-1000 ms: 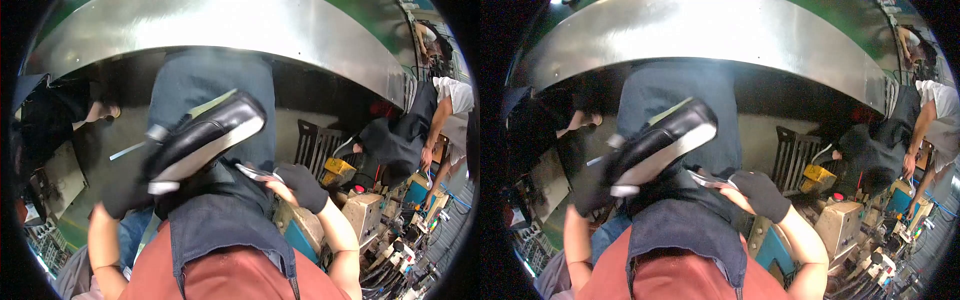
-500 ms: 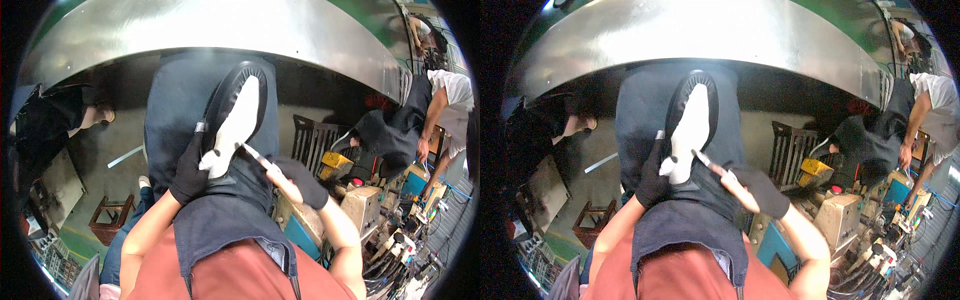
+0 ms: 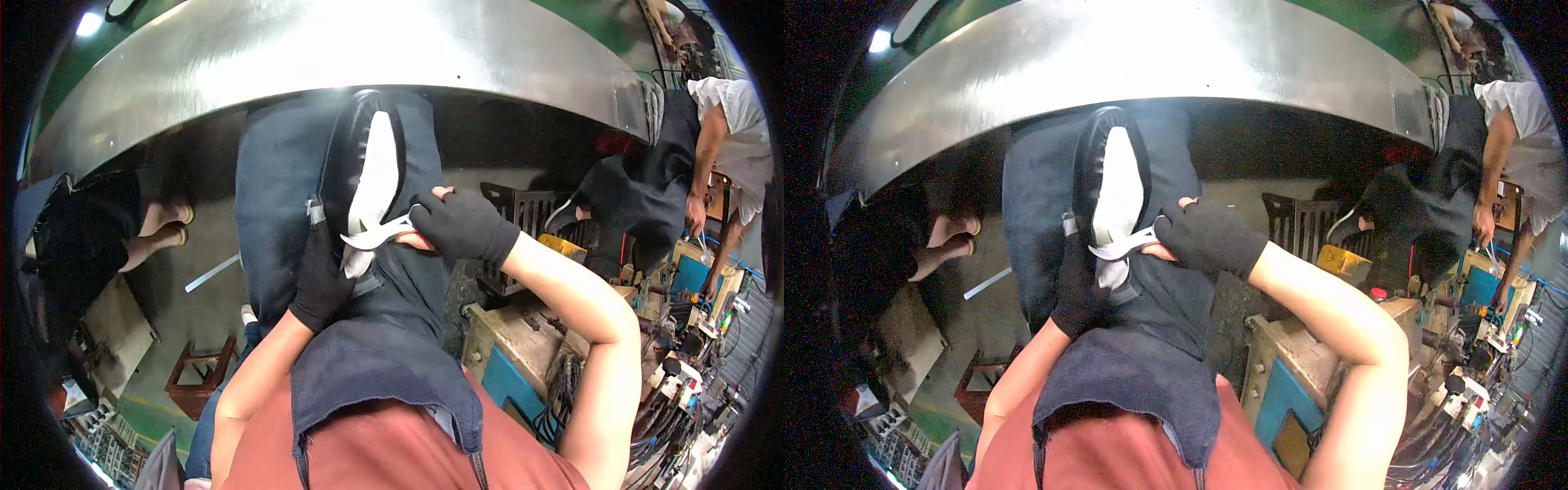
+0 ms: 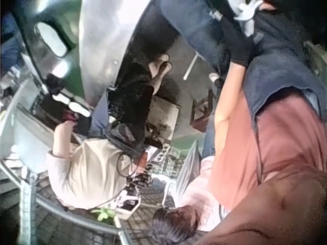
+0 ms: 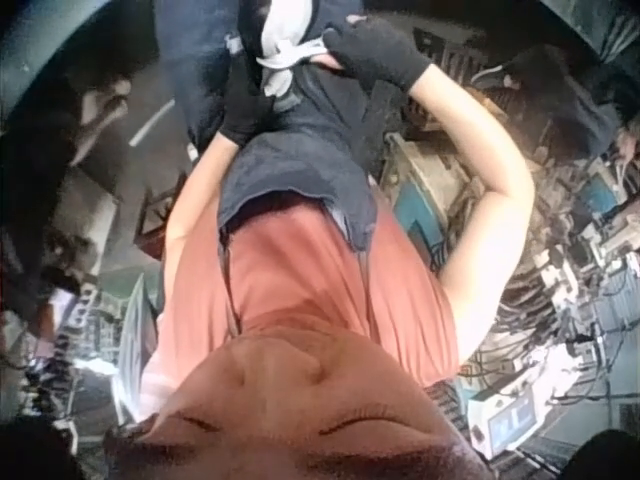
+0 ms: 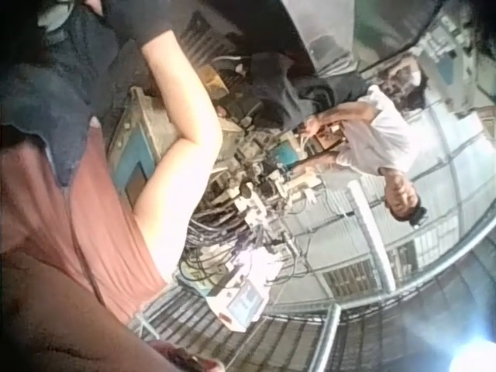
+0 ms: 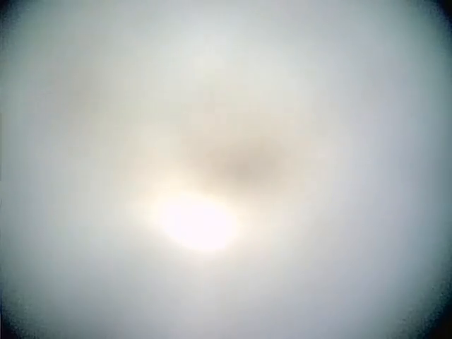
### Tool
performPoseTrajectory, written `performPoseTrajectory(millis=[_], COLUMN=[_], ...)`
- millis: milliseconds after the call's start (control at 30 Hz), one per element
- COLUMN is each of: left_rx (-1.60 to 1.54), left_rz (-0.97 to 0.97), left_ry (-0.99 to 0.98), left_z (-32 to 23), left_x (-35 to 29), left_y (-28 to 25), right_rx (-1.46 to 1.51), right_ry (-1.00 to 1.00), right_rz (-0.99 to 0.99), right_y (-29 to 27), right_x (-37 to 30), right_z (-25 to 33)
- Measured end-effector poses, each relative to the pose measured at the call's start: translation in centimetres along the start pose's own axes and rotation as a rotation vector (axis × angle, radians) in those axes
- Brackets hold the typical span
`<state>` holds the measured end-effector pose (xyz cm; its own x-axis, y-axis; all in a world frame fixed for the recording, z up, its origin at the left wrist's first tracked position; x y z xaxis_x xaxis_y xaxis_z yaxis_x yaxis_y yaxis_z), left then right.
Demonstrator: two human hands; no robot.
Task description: Pulling shoe uppers over lasts and securing them at a factory workstation.
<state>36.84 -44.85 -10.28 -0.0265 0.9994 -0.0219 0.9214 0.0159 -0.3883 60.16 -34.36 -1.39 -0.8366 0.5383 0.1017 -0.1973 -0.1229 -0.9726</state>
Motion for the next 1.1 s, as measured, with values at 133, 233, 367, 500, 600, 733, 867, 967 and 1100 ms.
performPoseTrajectory(millis=[133, 233, 367, 500, 600, 733, 867, 967, 1100], left_rx=[-0.838, -0.718, -0.077, -0.111, -0.11, -0.09, -0.517, -1.021, -0.894], left_rz=[-0.142, -0.075, -0.123, -0.185, -0.139, -0.132, 0.181, 0.218, 0.332], left_ry=[-0.604, -0.551, 0.156, 0.169, 0.015, 0.09, -0.249, -0.699, -0.79], left_z=[-0.2, -1.0, -1.2, 0.8, 2.2, 1.7, -1.2, -3.4, -4.9], left_x=[1.5, 2.7, 3.9, 3.8, 4.0, 5.1, 6.0, 6.7, 7.5], left_y=[1.1, 1.8, 2.0, 2.5, 2.5, 1.1, -1.3, -2.5, -2.6], right_rx=[0.026, 0.139, 1.138, 0.641, 0.355, 0.2, 0.5, 0.506, 0.697], right_ry=[-0.032, 0.038, 0.834, 0.386, 0.386, 0.327, 0.144, 0.46, 0.685], right_rz=[-0.072, -0.015, 0.673, 0.505, 0.547, 0.501, 0.166, 0.222, 0.172], right_y=[2.0, 0.2, -2.1, -4.2, -7.1, -9.7, -6.3, -3.3, -4.0], right_x=[-1.0, -1.2, -2.1, -0.7, 1.9, 4.5, 3.3, -0.3, -3.1], right_z=[-1.7, -0.8, -1.2, -2.0, 0.3, 7.2, 7.2, 4.2, 3.4])
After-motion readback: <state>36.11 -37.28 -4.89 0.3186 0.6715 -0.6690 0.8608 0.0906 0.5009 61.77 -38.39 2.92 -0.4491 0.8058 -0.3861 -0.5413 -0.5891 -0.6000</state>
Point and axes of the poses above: each hand's wrist, its own x-axis towards the middle knuckle, its own y-axis out of the palm, z = x × y, the point moved 1 cm from there along x, towards the middle knuckle, and after that the axes turned 10 degrees about -z, right-handed, at the moved point
